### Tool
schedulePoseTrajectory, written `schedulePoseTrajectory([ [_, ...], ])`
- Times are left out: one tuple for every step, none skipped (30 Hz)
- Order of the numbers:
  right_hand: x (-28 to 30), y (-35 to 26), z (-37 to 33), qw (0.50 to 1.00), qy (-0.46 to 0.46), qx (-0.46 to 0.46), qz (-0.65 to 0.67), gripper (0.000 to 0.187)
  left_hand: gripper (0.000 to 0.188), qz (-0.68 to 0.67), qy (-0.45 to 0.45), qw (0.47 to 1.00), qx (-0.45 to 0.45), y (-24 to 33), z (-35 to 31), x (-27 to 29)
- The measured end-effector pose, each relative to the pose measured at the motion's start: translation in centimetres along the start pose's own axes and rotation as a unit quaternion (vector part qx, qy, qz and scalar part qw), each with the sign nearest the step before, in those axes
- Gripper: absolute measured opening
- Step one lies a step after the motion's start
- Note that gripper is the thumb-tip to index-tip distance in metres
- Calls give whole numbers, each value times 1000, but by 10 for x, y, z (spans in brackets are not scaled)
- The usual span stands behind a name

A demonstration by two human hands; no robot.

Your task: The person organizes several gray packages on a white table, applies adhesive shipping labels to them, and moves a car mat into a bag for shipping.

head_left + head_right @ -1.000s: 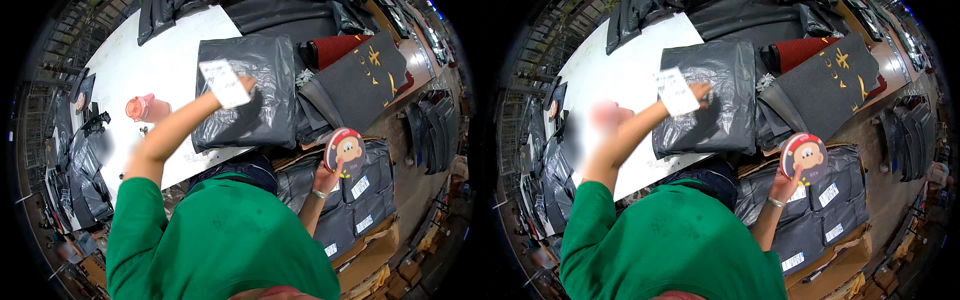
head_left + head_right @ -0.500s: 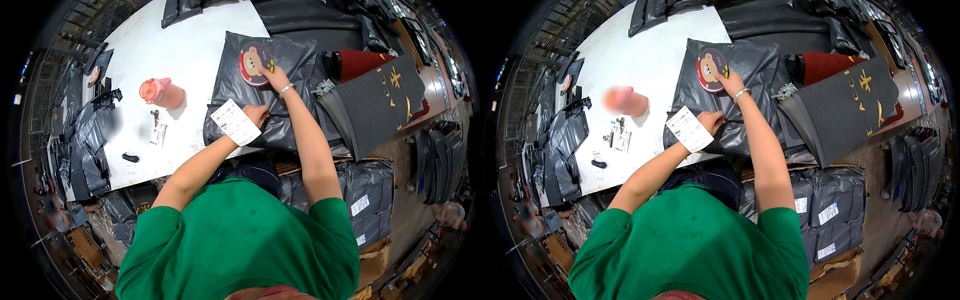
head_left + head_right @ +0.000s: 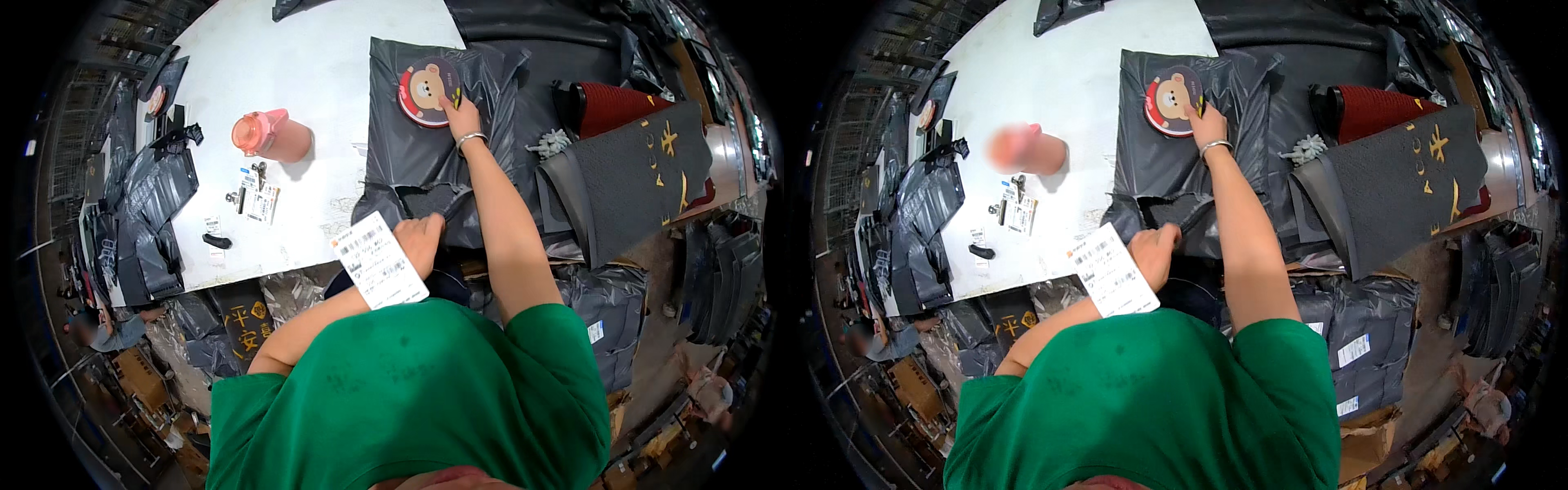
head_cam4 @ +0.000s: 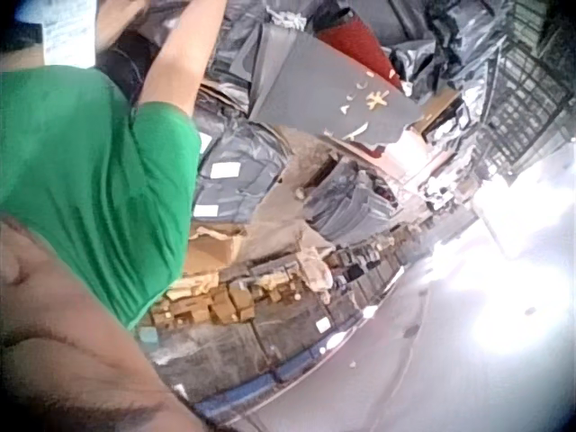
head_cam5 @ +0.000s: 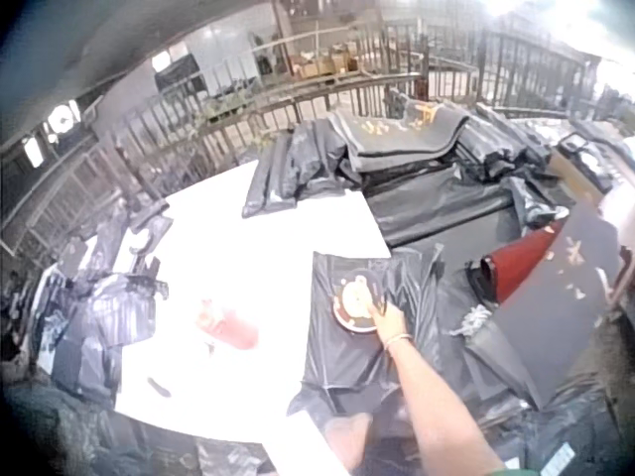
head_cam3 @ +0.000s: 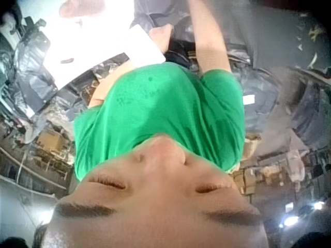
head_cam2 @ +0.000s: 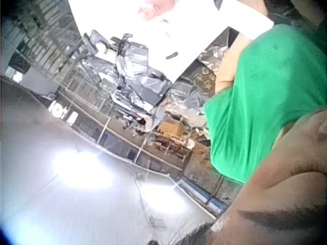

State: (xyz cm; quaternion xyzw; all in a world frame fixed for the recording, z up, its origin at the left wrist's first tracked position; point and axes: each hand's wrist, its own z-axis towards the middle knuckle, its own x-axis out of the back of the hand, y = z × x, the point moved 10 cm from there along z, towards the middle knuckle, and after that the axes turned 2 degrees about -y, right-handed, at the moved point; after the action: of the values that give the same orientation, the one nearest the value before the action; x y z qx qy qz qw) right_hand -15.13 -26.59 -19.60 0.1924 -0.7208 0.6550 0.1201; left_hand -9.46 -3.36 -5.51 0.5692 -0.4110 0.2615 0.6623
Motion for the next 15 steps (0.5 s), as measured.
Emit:
schedulePoseTrajectory([
  [0, 1, 2, 1000, -15, 2, 11, 40, 12, -22, 19, 999, -18, -1, -5, -2],
  [1, 1, 3, 999, -31, 4, 17, 40, 13, -26, -13, 999, 21, -17, -1, -13],
  [2, -5, 2, 998, -40, 2, 39, 41, 14, -31, -42, 997, 61, -33, 6, -20],
  [6, -11, 1, 997, -47, -2, 61, 42, 19, -28, -78, 992, 100, -46, 9, -27],
  [13, -16, -1, 995, -51, -7, 81, 43, 21, 5, -103, 990, 101, -55, 18, -34],
  [20, -25, -10, 989, -35, -29, 140, 38, 25, 27, -102, 991, 79, -63, 28, -34],
  [27, -31, -31, 939, -3, -45, 341, 31, 29, 49, -102, 992, 56, -70, 38, -33],
  [38, -40, -53, 887, 20, -62, 456, 28, 34, 70, -75, 994, 31, -70, 48, -30],
  [53, -60, -85, 877, 30, -88, 472, 27, 40, 89, -49, 995, 7, -70, 55, -26],
  [62, -54, -113, 861, 64, -123, 489, 23, 49, 127, -73, 989, 0, -67, 63, -25],
  [63, -47, -140, 858, 29, -142, 492, 23, 42, 123, -48, 991, -22, -66, 70, -19],
  [56, -45, -170, 838, -16, -176, 516, 23, 35, 120, -22, 992, -42, -68, 76, -14],
  [46, -28, -200, 815, -80, -239, 522, 20, 28, 117, 5, 991, -65, -67, 84, -6],
  [40, -28, -227, 793, -123, -282, 526, 18, 22, 60, 32, 994, -85, -71, 89, 4],
  [33, -15, -251, 757, -162, -319, 547, 16, 19, -21, -12, 996, -85, -79, 94, 9],
])
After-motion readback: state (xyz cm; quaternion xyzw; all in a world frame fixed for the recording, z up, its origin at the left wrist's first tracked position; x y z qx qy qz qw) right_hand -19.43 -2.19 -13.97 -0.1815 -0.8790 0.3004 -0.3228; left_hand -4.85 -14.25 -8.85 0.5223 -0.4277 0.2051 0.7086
